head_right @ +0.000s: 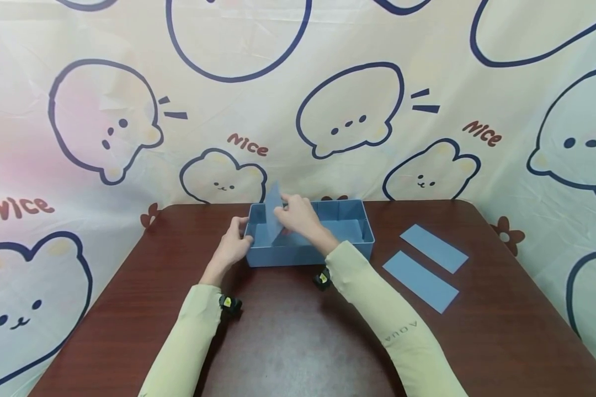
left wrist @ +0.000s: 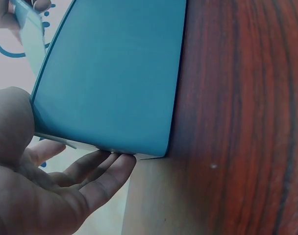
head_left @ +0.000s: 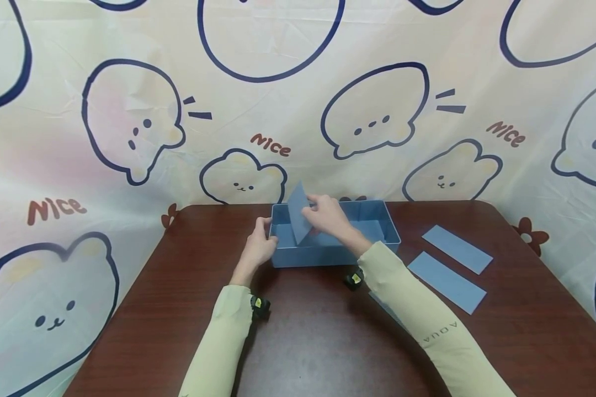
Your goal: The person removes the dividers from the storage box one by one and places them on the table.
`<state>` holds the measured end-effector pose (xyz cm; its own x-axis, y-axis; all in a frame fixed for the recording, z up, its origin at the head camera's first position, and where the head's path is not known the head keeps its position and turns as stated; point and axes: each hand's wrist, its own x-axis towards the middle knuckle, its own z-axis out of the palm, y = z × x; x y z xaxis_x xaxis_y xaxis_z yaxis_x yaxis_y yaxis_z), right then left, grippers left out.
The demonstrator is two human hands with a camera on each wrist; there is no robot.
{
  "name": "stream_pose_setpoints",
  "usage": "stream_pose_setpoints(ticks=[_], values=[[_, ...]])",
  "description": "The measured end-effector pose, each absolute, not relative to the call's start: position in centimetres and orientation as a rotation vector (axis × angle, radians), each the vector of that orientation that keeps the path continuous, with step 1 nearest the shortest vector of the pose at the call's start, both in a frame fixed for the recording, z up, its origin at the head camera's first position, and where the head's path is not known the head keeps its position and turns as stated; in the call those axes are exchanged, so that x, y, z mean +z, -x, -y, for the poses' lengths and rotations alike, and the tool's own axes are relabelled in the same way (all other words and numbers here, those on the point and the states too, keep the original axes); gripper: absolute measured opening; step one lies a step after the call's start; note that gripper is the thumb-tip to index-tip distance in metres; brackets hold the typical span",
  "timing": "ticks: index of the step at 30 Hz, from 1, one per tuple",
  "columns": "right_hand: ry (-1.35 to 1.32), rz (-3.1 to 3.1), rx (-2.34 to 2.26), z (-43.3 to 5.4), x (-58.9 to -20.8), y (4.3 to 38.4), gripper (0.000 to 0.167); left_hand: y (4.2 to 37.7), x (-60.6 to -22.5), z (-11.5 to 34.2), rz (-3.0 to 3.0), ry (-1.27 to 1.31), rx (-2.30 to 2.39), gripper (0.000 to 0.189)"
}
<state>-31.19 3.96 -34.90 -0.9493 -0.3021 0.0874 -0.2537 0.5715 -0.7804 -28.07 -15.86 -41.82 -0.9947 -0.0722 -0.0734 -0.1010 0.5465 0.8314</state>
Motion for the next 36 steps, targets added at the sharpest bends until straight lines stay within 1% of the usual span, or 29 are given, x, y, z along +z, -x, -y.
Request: stream_pose_setpoints(ticks=[18, 36], values=[[0.597, -2.709, -1.416, -6.7, -36.1, 30.1, 0.059, 27.9, -41.7, 15.9, -2.734, 0.152, 1.478, 0.053], [0.63, -2.73, -1.407, -9.3, -37.8, 28.8, 0.055, 28.0, -41.8, 15.8, -2.719, 0.171, 1.479, 0.054]])
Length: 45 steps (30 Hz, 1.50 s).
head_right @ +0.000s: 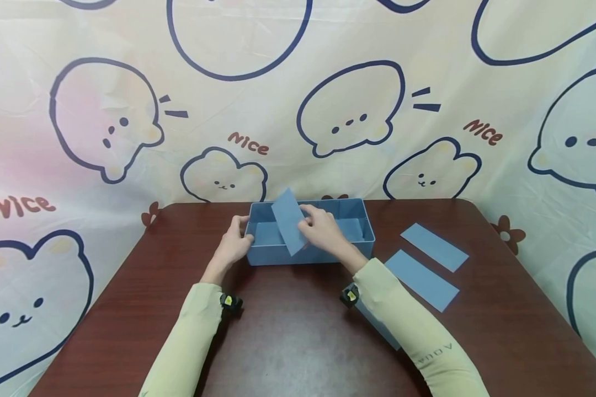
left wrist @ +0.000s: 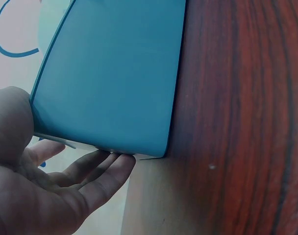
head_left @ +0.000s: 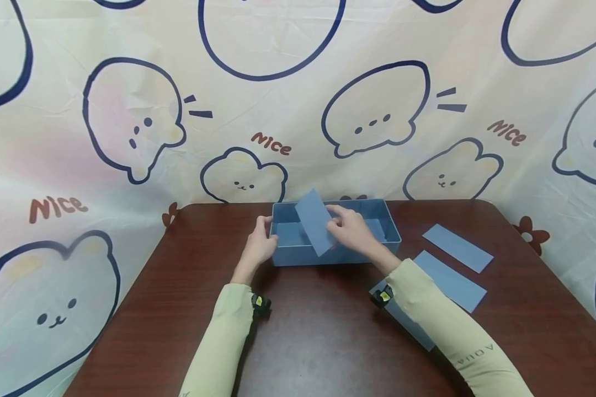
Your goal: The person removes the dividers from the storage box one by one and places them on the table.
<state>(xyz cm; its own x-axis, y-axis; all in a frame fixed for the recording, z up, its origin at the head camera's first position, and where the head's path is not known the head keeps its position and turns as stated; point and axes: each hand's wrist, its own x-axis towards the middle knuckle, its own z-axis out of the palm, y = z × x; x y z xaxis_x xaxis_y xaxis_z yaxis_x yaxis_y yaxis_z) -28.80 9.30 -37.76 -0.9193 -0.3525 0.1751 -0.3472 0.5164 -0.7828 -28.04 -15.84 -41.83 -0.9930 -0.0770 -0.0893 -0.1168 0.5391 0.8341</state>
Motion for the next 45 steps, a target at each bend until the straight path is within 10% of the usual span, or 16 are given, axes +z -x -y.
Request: stream_pose_setpoints(ticks=[45], values=[[0.847, -2.765, -1.238, -13.3, -38.8, 22.6, 0.041, 28.2, -41.9, 15.8, -2.735, 0.168, 1.473, 0.056]])
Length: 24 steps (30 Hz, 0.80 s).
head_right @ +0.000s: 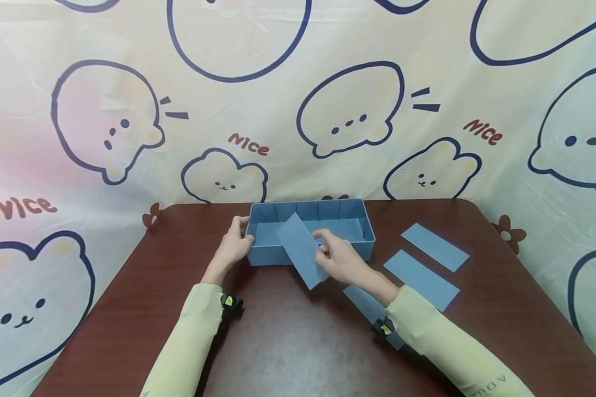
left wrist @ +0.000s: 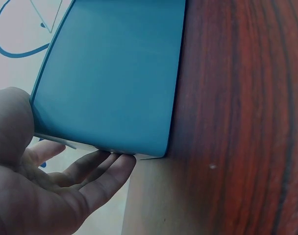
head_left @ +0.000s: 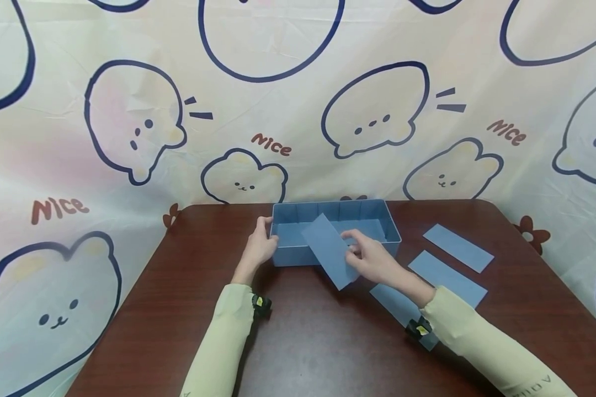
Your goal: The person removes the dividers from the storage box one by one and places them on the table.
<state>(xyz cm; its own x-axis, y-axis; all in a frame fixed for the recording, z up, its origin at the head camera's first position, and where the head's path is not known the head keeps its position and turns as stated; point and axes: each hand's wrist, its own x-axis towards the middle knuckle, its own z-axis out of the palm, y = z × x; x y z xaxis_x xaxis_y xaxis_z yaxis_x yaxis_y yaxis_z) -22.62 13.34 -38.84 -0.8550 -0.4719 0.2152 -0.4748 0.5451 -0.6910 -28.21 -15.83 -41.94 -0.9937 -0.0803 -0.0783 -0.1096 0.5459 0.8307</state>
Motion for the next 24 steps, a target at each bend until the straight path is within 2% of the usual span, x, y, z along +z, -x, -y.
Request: stream_pose_setpoints(ticks=[24], values=[[-0.838, 2.932, 1.285, -13.1, -41.0, 19.4, 0.034, 28.0, -41.7, 15.7, -2.729, 0.177, 1.469, 0.055]])
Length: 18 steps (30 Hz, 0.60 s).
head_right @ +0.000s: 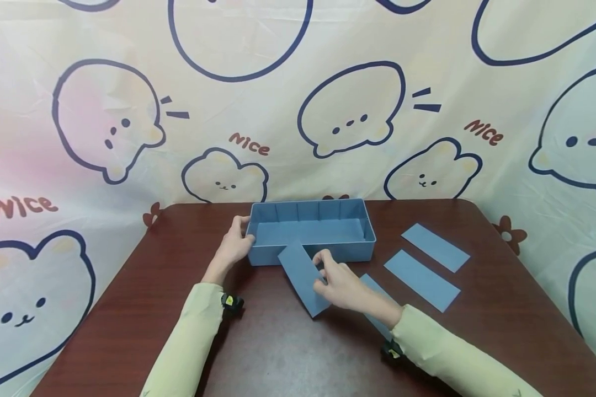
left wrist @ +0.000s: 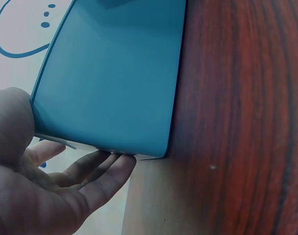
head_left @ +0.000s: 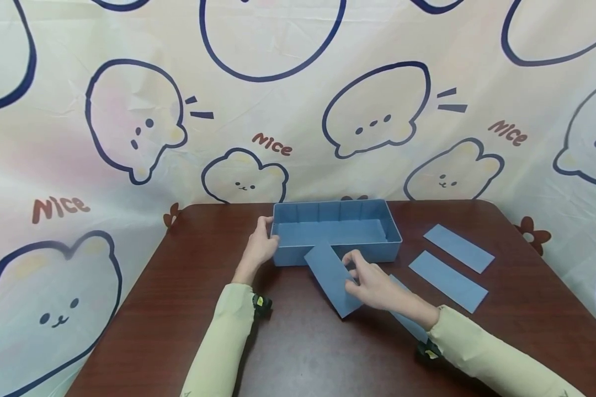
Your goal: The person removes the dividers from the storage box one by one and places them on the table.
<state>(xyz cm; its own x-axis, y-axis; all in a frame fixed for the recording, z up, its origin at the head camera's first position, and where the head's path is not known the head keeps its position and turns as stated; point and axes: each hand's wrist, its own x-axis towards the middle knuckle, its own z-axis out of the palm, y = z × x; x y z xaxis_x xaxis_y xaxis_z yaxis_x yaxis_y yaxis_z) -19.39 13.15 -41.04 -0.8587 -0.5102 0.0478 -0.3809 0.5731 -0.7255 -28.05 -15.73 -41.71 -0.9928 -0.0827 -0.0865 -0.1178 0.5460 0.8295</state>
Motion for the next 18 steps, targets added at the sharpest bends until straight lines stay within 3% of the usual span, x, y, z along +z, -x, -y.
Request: stream_pose_setpoints(ticks=[18], values=[[0.795, -2.47, -1.112, -13.7, -42.1, 18.0, 0.039, 28.1, -41.8, 15.8, -2.737, 0.172, 1.471, 0.055]])
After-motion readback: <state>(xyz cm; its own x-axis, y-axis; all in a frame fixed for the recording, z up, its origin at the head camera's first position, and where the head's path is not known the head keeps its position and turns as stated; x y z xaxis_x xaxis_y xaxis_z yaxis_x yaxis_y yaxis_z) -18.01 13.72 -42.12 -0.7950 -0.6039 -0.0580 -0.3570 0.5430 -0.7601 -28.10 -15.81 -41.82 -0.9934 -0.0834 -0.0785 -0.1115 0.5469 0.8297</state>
